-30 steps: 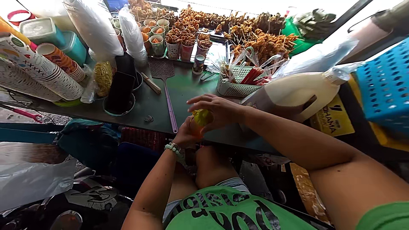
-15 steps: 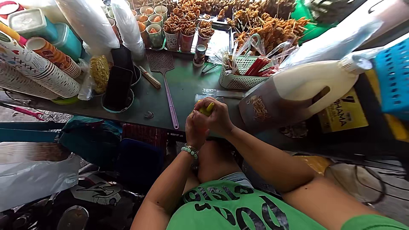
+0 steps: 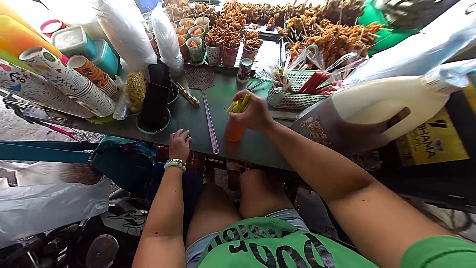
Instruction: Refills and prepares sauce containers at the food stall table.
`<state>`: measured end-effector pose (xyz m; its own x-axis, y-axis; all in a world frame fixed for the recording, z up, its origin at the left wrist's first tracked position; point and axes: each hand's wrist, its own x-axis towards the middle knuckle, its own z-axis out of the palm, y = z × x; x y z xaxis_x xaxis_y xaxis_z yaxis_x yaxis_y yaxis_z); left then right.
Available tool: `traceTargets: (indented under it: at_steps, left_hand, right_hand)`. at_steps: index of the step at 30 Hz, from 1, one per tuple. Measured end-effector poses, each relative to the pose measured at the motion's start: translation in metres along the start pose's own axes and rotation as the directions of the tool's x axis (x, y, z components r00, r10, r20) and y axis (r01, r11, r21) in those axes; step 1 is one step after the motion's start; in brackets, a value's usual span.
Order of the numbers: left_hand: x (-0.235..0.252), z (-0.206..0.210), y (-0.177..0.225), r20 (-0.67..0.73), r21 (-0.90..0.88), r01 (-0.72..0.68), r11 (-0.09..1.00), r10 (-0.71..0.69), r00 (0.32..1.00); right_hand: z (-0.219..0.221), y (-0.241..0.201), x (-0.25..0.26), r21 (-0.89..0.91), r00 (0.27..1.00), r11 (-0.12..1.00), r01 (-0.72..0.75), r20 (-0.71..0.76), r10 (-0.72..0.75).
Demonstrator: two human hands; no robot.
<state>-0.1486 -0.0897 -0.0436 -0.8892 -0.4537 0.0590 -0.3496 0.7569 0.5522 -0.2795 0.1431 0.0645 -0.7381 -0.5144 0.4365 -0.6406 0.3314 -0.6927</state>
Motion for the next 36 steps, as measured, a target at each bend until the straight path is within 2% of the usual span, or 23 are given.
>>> traceTargets:
  at_steps: [3, 7, 9, 16, 20, 23, 25, 27, 29, 31, 32, 33, 34, 36]
  left_hand:
    - [0.003, -0.003, -0.012, -0.066, -0.026, -0.01, 1.0, 0.008, 0.998]
    - [0.001, -0.01, -0.023, -0.129, -0.105, 0.069, 0.992, -0.082, 0.988]
    - [0.0, -0.011, -0.028, -0.146, -0.138, 0.099, 0.985, -0.119, 0.982]
    - [-0.005, -0.011, -0.034, -0.217, -0.226, 0.147, 0.963, -0.197, 0.956]
    - [-0.004, -0.008, -0.031, -0.248, -0.232, 0.155, 0.96, -0.212, 0.945]
    - [0.001, 0.001, -0.026, -0.25, -0.2, 0.087, 0.976, -0.137, 0.959]
    - [0.005, 0.003, -0.023, -0.236, -0.159, 0.058, 0.986, -0.095, 0.967]
    - [0.007, 0.003, -0.023, -0.208, -0.089, 0.025, 0.996, -0.043, 0.977]
    - [0.007, 0.005, -0.028, -0.204, -0.016, -0.033, 0.999, 0.029, 0.979]
    - [0.002, 0.009, -0.034, -0.237, 0.003, -0.063, 0.998, 0.062, 0.969]
    - [-0.003, 0.009, -0.034, -0.258, 0.0, -0.071, 0.997, 0.068, 0.964]
    - [-0.01, 0.008, -0.033, -0.269, -0.011, -0.07, 0.997, 0.064, 0.961]
    - [-0.019, 0.006, -0.03, -0.278, -0.023, -0.065, 0.998, 0.057, 0.959]
    - [-0.039, 0.003, -0.024, -0.317, -0.045, -0.061, 0.997, 0.044, 0.947]
  right_hand:
    - [0.006, 0.009, 0.03, -0.029, 0.996, 0.997, -0.075, -0.051, 0.074]
    - [-0.001, 0.012, 0.052, -0.073, 0.978, 0.98, -0.183, 0.085, 0.189]
    - [-0.004, 0.016, 0.047, -0.09, 0.986, 0.986, -0.143, 0.07, 0.15]
    - [-0.042, 0.026, -0.043, -0.126, 0.984, 0.992, 0.023, -0.171, -0.045]
    - [-0.085, 0.038, -0.109, -0.155, 0.955, 0.987, -0.051, -0.296, 0.002]
    - [-0.103, 0.052, -0.153, -0.132, 0.921, 0.98, -0.147, -0.381, 0.087]
    - [-0.109, 0.056, -0.177, -0.115, 0.905, 0.983, -0.146, -0.417, 0.085]
    - [-0.121, 0.059, -0.193, -0.156, 0.867, 0.983, -0.094, -0.499, 0.004]
    - [-0.148, 0.065, -0.203, -0.301, 0.792, 0.951, -0.075, -0.597, -0.127]
    - [-0.182, 0.072, -0.207, -0.431, 0.714, 0.887, -0.167, -0.673, -0.193]
    - [-0.199, 0.076, -0.209, -0.442, 0.684, 0.856, -0.267, -0.712, -0.155]
    - [-0.213, 0.08, -0.21, -0.407, 0.66, 0.819, -0.404, -0.75, -0.047]
    - [-0.225, 0.082, -0.211, -0.331, 0.64, 0.755, -0.565, -0.754, 0.149]
    - [-0.241, 0.097, -0.212, -0.206, 0.554, 0.563, -0.801, -0.613, 0.564]
